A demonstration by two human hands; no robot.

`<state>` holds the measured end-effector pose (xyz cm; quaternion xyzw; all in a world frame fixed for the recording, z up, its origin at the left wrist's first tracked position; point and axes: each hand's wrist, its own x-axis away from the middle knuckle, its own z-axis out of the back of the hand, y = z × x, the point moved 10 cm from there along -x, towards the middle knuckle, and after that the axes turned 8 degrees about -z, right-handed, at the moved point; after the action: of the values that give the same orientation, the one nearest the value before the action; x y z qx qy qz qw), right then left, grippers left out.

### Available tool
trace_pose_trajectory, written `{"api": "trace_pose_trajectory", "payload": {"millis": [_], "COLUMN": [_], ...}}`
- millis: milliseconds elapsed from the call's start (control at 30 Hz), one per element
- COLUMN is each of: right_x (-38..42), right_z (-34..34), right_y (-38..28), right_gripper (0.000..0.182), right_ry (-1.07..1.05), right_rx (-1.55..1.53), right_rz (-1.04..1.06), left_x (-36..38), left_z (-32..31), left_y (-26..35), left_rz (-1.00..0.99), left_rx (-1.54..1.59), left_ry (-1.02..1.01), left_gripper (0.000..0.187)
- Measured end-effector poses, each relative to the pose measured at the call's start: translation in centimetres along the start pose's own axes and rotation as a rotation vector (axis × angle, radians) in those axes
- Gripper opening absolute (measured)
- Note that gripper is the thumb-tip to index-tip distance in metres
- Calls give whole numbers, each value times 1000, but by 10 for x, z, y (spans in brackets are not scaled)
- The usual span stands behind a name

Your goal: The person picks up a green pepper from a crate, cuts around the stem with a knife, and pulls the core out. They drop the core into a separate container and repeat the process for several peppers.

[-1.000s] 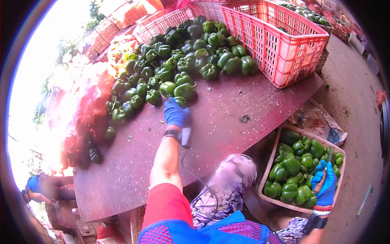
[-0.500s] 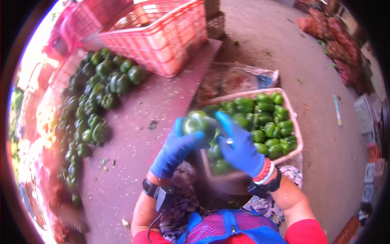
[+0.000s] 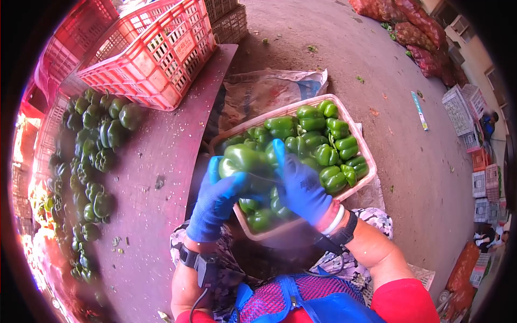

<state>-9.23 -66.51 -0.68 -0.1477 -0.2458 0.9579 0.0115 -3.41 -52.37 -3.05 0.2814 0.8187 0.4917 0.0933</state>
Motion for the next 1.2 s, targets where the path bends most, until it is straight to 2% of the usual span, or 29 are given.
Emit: {"api": "trace_pose_trajectory", "payload": {"millis": [67,133,167,267,300,333,400,500,600,633,733,767,900,933,1000,1033,1067,1200], "right_x": [6,10,6,-14,-11,-14,-15,-11,-3,-1,8,14,25,27,29,30,30,42], "right_z": [-8,-17,-16,16,1,10,-5,-19,-28,-26,-28,-33,-29,-28,-23,-24,-24,-16], "right_y": [19,37,39,-8,-7,-21,-20,-20,-11,-10,-3,0,0,1,3,7,11,30], "right_gripper": [73,68,71,76,87,92,90,86,84,83,81,80,80,78,75,73,72,78], "right_ry": [-48,-129,-128,-215,-288,-301,-623,-806,-683,-675,-711,-767,-812,-823,-773,-727,-681,-800], "right_rx": [-28,-45,-111,-821,-973,-747,-767,-803,-745,-761,-1085,-1211,-1452,-1515,-1833,-1821,-1807,-1699], "right_rz": [-56,-137,-131,42,-26,158,-25,-111,6,-11,-199,-346,-515,-557,-635,-631,-627,-670], "left_x": [2,6,6,13,13,19,23,19,17,22,15,16,13,11,9,8,12,6], "left_z": [20,21,23,23,15,-7,-14,-15,-7,-11,-13,-13,-18,-20,-25,-29,-26,-20], "left_y": [17,35,34,-7,-22,-25,-32,-43,-56,-53,-53,-52,-51,-48,-41,-36,-31,-23], "left_rz": [-91,-92,-65,102,143,201,285,293,251,380,269,285,305,270,198,184,232,98], "left_rx": [-172,-43,-63,-87,-149,-109,-24,-174,-202,-220,-210,-213,-288,-182,31,79,89,75], "left_ry": [70,145,113,2,-83,-125,-88,-136,-109,-116,-164,-155,-234,-226,-206,-283,-245,-284], "left_gripper": [50,42,44,47,49,54,61,60,60,59,61,60,63,63,63,61,64,85]}}
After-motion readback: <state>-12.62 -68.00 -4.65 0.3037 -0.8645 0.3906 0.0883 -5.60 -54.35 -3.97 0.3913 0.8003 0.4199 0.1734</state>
